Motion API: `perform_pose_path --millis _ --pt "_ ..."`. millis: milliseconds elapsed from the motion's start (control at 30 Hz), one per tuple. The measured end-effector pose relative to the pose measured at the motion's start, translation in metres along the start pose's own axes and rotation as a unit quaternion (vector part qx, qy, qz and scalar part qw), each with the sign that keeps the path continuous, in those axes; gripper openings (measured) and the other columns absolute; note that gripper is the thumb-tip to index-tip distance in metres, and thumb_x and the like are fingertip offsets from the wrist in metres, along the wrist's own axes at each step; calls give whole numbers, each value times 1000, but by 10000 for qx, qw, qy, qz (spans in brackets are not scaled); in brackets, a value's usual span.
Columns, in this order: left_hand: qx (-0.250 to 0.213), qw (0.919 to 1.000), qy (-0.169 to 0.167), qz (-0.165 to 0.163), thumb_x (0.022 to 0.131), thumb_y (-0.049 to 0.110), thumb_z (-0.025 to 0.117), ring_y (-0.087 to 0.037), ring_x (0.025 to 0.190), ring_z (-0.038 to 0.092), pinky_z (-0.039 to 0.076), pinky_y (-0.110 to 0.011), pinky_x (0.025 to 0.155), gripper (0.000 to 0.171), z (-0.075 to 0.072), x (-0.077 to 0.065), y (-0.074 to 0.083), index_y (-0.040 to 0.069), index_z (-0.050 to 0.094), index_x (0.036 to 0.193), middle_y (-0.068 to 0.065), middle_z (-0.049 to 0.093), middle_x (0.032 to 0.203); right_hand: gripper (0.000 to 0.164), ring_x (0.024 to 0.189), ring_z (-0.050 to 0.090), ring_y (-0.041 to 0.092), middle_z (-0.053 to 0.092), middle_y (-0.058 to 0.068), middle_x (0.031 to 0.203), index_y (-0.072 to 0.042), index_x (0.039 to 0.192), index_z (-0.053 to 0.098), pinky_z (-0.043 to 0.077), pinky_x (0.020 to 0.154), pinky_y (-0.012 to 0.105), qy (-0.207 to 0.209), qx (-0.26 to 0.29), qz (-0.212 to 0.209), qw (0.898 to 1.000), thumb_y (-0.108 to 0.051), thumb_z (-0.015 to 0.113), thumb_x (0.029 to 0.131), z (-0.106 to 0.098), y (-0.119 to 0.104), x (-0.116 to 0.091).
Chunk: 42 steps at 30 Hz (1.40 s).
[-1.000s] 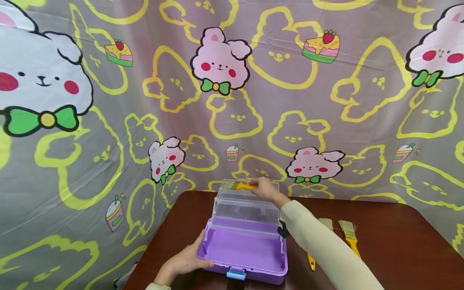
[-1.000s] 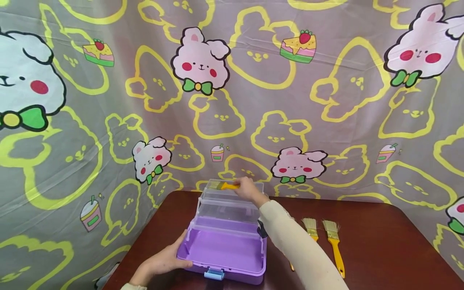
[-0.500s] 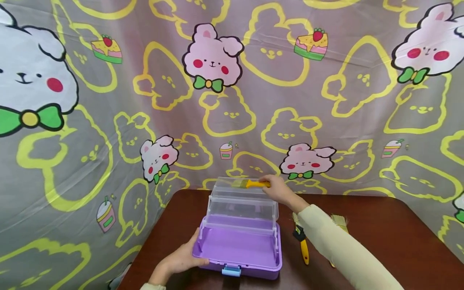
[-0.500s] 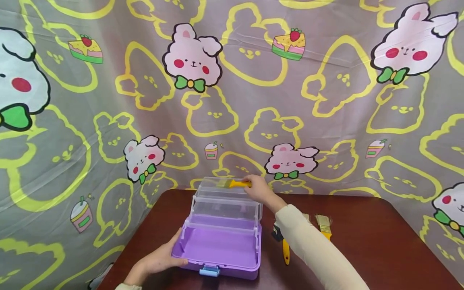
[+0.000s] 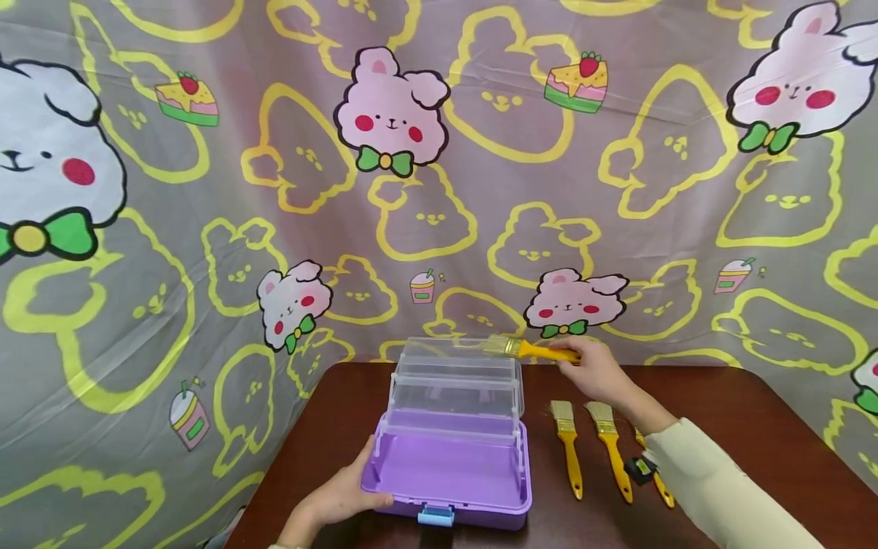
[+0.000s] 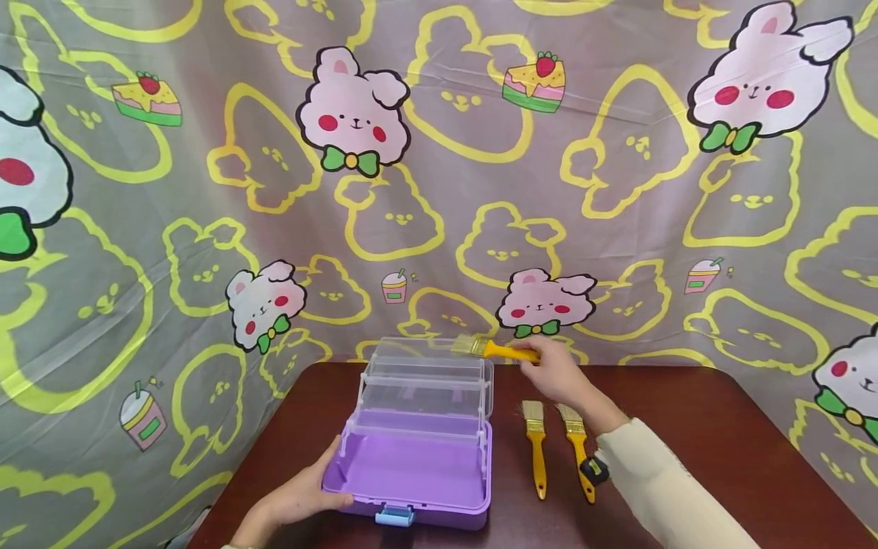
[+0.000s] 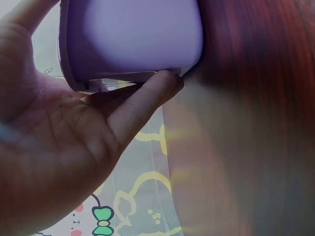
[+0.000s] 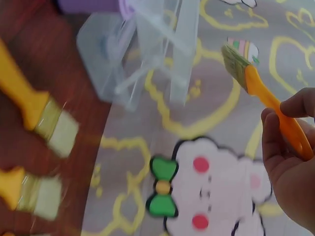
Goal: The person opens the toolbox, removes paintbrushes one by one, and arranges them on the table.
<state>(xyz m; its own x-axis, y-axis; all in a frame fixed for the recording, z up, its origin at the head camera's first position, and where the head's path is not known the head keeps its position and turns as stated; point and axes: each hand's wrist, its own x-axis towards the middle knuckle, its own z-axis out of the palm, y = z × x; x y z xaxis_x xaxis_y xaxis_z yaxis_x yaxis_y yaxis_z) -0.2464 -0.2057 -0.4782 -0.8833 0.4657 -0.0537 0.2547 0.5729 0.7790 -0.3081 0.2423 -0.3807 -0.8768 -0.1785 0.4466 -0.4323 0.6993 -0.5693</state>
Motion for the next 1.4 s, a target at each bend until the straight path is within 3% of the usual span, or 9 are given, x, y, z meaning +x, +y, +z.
perform_pose_path --millis 233,433,633,767,1067,1400 --pt "-61 10000 -7 71 78 27 78 -33 107 54 41 -49 91 111 -2 -3 -1 -7 -1 147 -36 44 130 27 50 43 14 62 20 108 -1 116 64 39 44 26 137 -232 516 9983 -5 61 90 -39 30 -49" --pt "-4 10000 -19 -14 79 28 78 -34 108 53 40 -49 92 110 -3 -5 -2 -8 0 147 -36 43 131 28 46 38 11 61 13 91 -1 117 62 36 41 26 300 -510 962 9936 -6 61 90 -66 58 -90" --pt "-118 9999 -34 -24 79 27 77 -34 109 53 39 -50 93 109 -3 -6 -1 -7 0 147 -36 40 133 27 46 34 8 56 6 76 -1 113 64 32 41 26 528 -852 1068 9892 -7 65 87 -86 86 -124" --pt "-183 9998 -39 42 79 26 77 -34 109 53 39 -51 93 110 -4 -6 0 -8 -1 147 -37 40 133 28 49 34 8 53 4 73 0 114 63 31 43 26 580 -943 1325 9850 -11 65 88 -96 107 -143" --pt "-268 9996 -92 21 78 31 77 -35 110 52 38 -51 94 112 -6 -6 0 -7 -3 147 -36 38 136 32 55 37 10 61 12 81 9 114 59 33 46 27 626 -1104 2031 9709 -12 62 90 -110 149 -173" --pt "-119 9999 -49 -6 78 33 77 -33 109 53 39 -49 93 112 -5 -5 -3 -7 -2 148 -34 40 135 32 48 40 18 58 33 87 17 113 53 35 44 30 417 -1079 2852 9515 -3 59 90 -108 193 -194"
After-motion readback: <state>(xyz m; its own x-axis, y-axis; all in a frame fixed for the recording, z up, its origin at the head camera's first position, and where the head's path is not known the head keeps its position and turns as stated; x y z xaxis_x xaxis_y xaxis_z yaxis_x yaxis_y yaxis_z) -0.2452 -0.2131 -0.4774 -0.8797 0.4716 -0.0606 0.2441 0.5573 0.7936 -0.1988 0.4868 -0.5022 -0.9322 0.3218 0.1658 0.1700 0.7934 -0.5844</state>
